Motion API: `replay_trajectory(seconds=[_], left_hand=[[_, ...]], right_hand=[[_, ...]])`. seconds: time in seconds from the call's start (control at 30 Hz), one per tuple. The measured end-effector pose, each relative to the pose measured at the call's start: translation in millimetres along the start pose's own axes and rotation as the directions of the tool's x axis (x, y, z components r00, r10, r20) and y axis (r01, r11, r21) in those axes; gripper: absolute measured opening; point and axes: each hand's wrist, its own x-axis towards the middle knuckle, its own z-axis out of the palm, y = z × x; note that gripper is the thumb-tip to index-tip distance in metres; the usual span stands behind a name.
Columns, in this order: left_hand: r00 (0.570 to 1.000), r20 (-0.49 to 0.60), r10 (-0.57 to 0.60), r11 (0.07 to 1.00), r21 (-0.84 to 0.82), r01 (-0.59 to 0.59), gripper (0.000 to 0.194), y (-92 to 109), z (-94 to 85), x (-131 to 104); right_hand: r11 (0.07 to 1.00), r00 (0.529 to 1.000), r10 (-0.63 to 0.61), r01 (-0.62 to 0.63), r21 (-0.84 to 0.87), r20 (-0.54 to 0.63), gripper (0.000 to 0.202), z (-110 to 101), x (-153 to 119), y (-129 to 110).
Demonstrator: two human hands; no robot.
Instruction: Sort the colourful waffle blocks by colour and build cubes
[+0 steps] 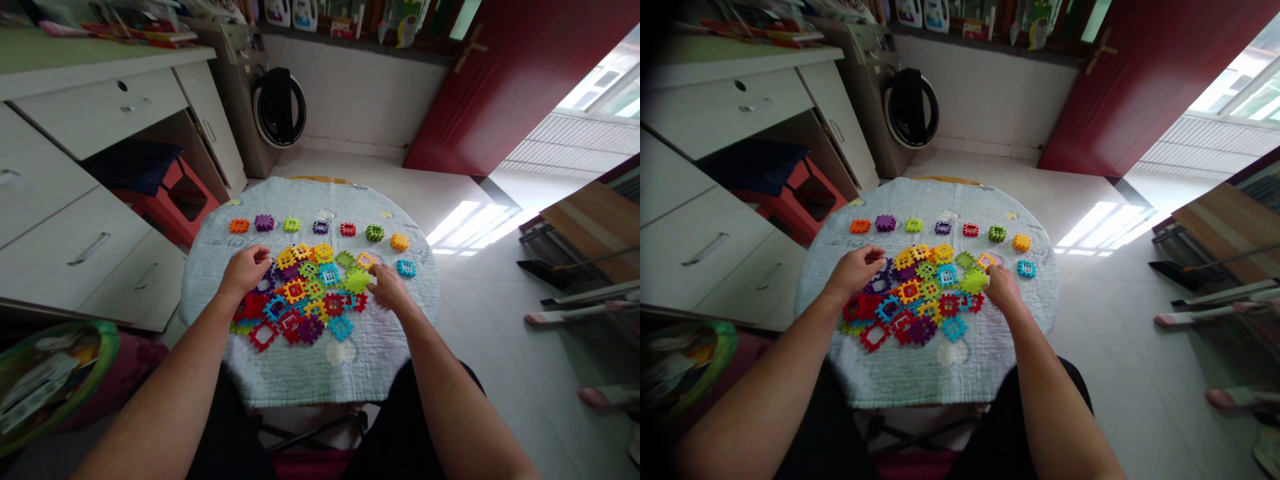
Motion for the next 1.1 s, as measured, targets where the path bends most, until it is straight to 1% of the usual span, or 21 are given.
replay_trajectory(seconds=[0.1, 0.17, 0.23, 0.3, 0.4, 0.5, 0.53, 0.6, 0.67, 0.73, 0.8, 0.9, 1.0, 1.1], left_hand=[[1.000, 0.002, 0.000, 1.000, -0.002, 0.000, 0.035, 0.5, 0.0, -0.1], [1.000, 0.000, 0.002, 1.000, 0.002, -0.002, 0.036, 0.2, 0.3, 0.1], [1.000, -0.001, 0.003, 1.000, 0.004, -0.003, 0.036, -0.3, 0.6, 0.3], [1.000, 0.000, -0.002, 1.000, 0.002, 0.002, 0.036, -0.8, 0.7, 0.4], [1.000, 0.002, -0.005, 1.000, -0.002, 0.005, 0.035, -1.6, 0.1, 0.5], [1.000, 0.004, -0.002, 1.000, -0.004, 0.002, 0.035, -2.2, -0.6, 0.7], [1.000, 0.004, -0.001, 1.000, -0.006, 0.001, 0.035, -2.4, -0.7, 0.8], [1.000, 0.002, 0.000, 1.000, -0.011, 0.000, 0.034, -2.5, -0.7, 0.9], [1.000, 0.000, 0.000, 1.000, -0.015, 0.000, 0.033, -2.3, -0.5, 0.9], [1.000, -0.001, -0.001, 1.000, -0.015, 0.001, 0.032, -2.0, -0.3, 0.7], [1.000, -0.001, -0.002, 1.000, -0.016, 0.002, 0.031, -1.8, -0.2, 0.5], [1.000, -0.002, 0.002, 1.000, -0.028, -0.002, 0.030, -2.1, -0.2, 0.0], [1.000, -0.015, 0.009, 0.999, -0.046, -0.010, 0.030, -3.0, -0.1, -0.5], [1.000, -0.020, 0.015, 0.998, -0.062, -0.016, 0.028, -3.4, -0.1, -0.6]], right_hand=[[0.999, 0.999, -0.048, 0.048, -0.020, 0.005, 0.054, 2.2, -3.5, -13.2], [0.995, 0.995, -0.098, 0.099, -0.035, 0.025, 0.060, 3.4, -5.3, -20.7], [0.990, 0.990, -0.129, 0.131, -0.044, 0.064, 0.057, 5.1, -6.1, -26.8], [0.990, 0.987, -0.133, 0.137, -0.042, 0.092, 0.050, 7.4, -6.2, -31.6], [0.990, 0.987, -0.138, 0.140, -0.032, 0.078, 0.045, 10.0, -5.8, -35.8], [0.988, 0.988, -0.149, 0.150, -0.031, 0.048, 0.046, 7.9, -4.2, -33.0], [0.991, 0.991, -0.130, 0.131, -0.029, 0.026, 0.045, 5.6, -3.1, -29.9], [0.999, 0.998, -0.036, 0.036, -0.014, -0.053, 0.044, -0.8, -0.1, -21.7], [0.995, 0.985, 0.096, -0.096, 0.006, -0.144, 0.046, -7.1, 2.8, -13.5], [0.984, 0.969, 0.175, -0.176, 0.009, -0.172, 0.048, -10.1, 4.4, -9.6], [0.983, 0.976, 0.177, -0.181, -0.021, -0.130, 0.050, -7.7, 4.2, -12.2], [0.987, 0.990, 0.126, -0.132, -0.089, -0.062, 0.049, 3.9, 1.9, -23.8], [0.983, 0.992, 0.118, -0.121, -0.137, -0.032, 0.045, 15.6, 1.0, -32.5], [0.983, 0.993, 0.119, -0.119, -0.138, -0.008, 0.044, 21.2, 3.3, -32.6]])
